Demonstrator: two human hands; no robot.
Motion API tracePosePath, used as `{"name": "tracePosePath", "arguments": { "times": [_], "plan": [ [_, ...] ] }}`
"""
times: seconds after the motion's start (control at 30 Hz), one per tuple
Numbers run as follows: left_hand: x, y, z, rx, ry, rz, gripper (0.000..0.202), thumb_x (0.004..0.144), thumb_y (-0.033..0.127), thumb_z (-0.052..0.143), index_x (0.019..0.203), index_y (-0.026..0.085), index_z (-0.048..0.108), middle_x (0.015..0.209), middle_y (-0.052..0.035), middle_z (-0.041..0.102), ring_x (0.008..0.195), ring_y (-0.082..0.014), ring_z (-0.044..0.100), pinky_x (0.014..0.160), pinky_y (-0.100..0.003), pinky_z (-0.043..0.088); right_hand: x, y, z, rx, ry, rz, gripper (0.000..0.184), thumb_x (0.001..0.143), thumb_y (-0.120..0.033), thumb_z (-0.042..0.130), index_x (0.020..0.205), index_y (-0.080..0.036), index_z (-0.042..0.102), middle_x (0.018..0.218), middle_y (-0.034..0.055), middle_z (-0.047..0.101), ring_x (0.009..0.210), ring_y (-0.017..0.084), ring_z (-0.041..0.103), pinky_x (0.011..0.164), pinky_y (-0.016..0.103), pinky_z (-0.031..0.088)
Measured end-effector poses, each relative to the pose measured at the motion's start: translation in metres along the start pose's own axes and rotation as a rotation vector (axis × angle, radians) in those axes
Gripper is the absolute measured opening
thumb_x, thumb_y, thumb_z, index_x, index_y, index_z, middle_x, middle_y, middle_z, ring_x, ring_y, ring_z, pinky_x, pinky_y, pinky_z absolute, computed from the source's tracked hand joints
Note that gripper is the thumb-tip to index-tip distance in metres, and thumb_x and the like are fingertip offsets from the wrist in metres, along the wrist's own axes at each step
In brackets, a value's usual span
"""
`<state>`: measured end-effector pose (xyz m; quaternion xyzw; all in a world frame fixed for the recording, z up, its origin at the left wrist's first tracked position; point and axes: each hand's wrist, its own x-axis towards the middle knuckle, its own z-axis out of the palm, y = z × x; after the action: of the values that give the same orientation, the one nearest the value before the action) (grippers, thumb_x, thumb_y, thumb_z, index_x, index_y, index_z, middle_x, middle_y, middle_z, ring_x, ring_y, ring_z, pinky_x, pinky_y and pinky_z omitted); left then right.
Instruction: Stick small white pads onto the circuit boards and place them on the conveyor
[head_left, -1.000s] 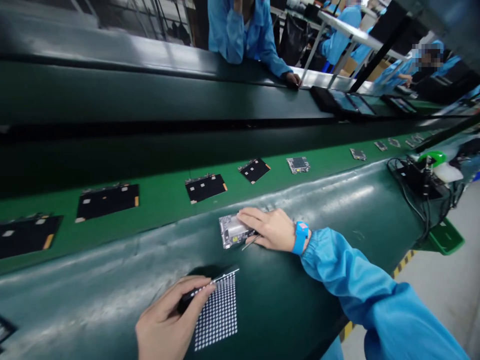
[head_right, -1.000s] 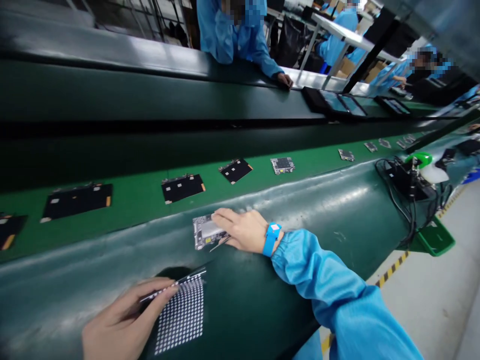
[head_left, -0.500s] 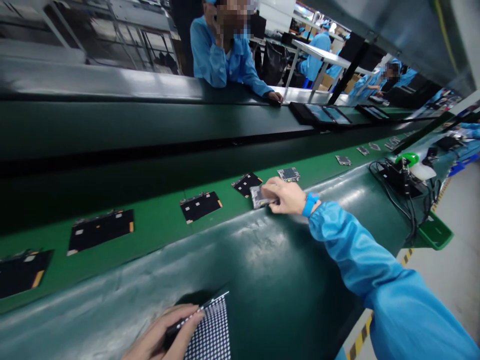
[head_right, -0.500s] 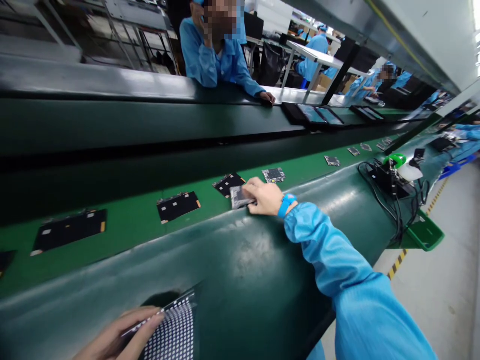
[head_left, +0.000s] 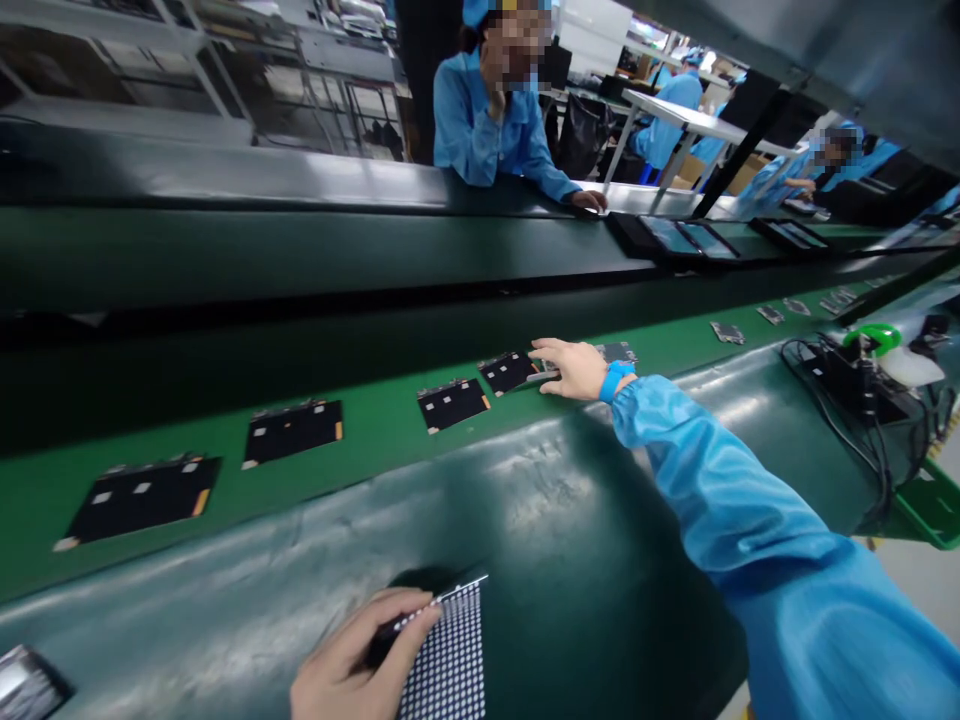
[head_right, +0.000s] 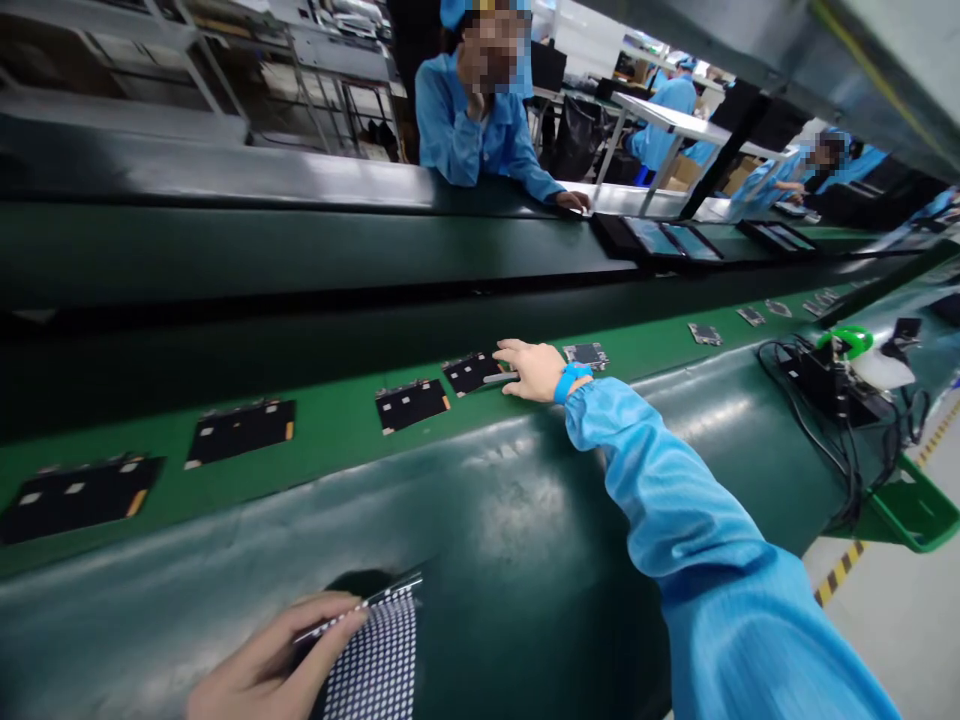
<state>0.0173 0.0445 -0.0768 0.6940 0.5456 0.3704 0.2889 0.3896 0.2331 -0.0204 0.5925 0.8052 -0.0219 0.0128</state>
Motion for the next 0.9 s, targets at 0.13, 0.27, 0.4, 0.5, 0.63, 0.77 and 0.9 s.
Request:
{"name": "tracePosePath", "arguments": {
  "times": [0.13,0.27,0.4,0.5,0.63,0.77,0.9],
  "plan": [
    [0.0,0.008,0.002,-0.042,-0.007,-0.001,0.025,0.083,0.048,0.074,0.076,0.024,0.078,0.078,-0.0024,0.08,0.07,-0.0209,0.078,0.068,-0.025,0.065,0.017,-0.017,0.006,0.108,0.026,-0.091,0.077,0.08,-0.033,0.082,0.149,-0.026,0.048,0.155,0.007,0.05,0.13,0.028,0.059,0.103,0.039,0.05],
    [0.002,0.017,0.003,-0.122,0.015,0.01,0.018,0.082,0.039,0.074,0.073,0.024,0.077,0.073,-0.0017,0.079,0.066,-0.0197,0.077,0.063,-0.025,0.063,0.022,-0.025,0.01,0.114,0.001,-0.152,0.07,0.08,-0.037,0.083,0.144,-0.027,0.055,0.145,0.0071,0.06,0.126,0.029,0.062,0.101,0.038,0.05],
    [0.004,0.026,0.004,-0.192,0.027,0.016,0.011,0.081,0.03,0.073,0.072,0.025,0.076,0.07,0.0004,0.077,0.061,-0.0172,0.075,0.059,-0.023,0.061,0.023,-0.053,0.018,0.096,-0.007,-0.203,0.064,0.082,-0.047,0.079,0.14,-0.027,0.06,0.137,0.0069,0.063,0.11,0.028,0.069,0.088,0.035,0.054],
    [0.004,0.03,0.004,-0.219,0.024,0.001,0.01,0.081,0.025,0.073,0.072,0.024,0.075,0.07,0.0007,0.077,0.062,-0.0166,0.074,0.059,-0.023,0.06,0.033,-0.081,0.022,0.107,0.016,-0.221,0.059,0.083,-0.048,0.079,0.136,-0.026,0.063,0.134,0.0062,0.064,0.107,0.027,0.07,0.084,0.034,0.055],
    [0.003,0.033,0.004,-0.253,0.006,-0.03,0.009,0.081,0.024,0.072,0.072,0.023,0.075,0.07,-0.0006,0.077,0.063,-0.0173,0.074,0.06,-0.024,0.06,0.046,-0.099,0.02,0.119,0.023,-0.255,0.058,0.082,-0.043,0.081,0.134,-0.025,0.064,0.132,0.0061,0.066,0.107,0.028,0.07,0.083,0.034,0.055],
    [0.002,0.033,0.006,-0.259,0.011,-0.05,0.01,0.08,0.023,0.071,0.072,0.022,0.076,0.07,-0.0025,0.077,0.064,-0.0187,0.074,0.062,-0.026,0.06,0.055,-0.11,0.017,0.139,0.011,-0.305,0.049,0.083,-0.04,0.08,0.129,-0.024,0.068,0.133,0.0064,0.066,0.109,0.029,0.07,0.085,0.036,0.055],
    [0.004,0.032,0.006,-0.245,0.013,-0.031,0.011,0.08,0.024,0.071,0.071,0.022,0.076,0.07,-0.0019,0.077,0.063,-0.018,0.073,0.061,-0.025,0.06,0.062,-0.138,0.018,0.153,0.003,-0.376,0.033,0.091,-0.03,0.071,0.124,-0.028,0.071,0.139,0.0009,0.064,0.12,0.023,0.066,0.096,0.031,0.052]
  ]
}}
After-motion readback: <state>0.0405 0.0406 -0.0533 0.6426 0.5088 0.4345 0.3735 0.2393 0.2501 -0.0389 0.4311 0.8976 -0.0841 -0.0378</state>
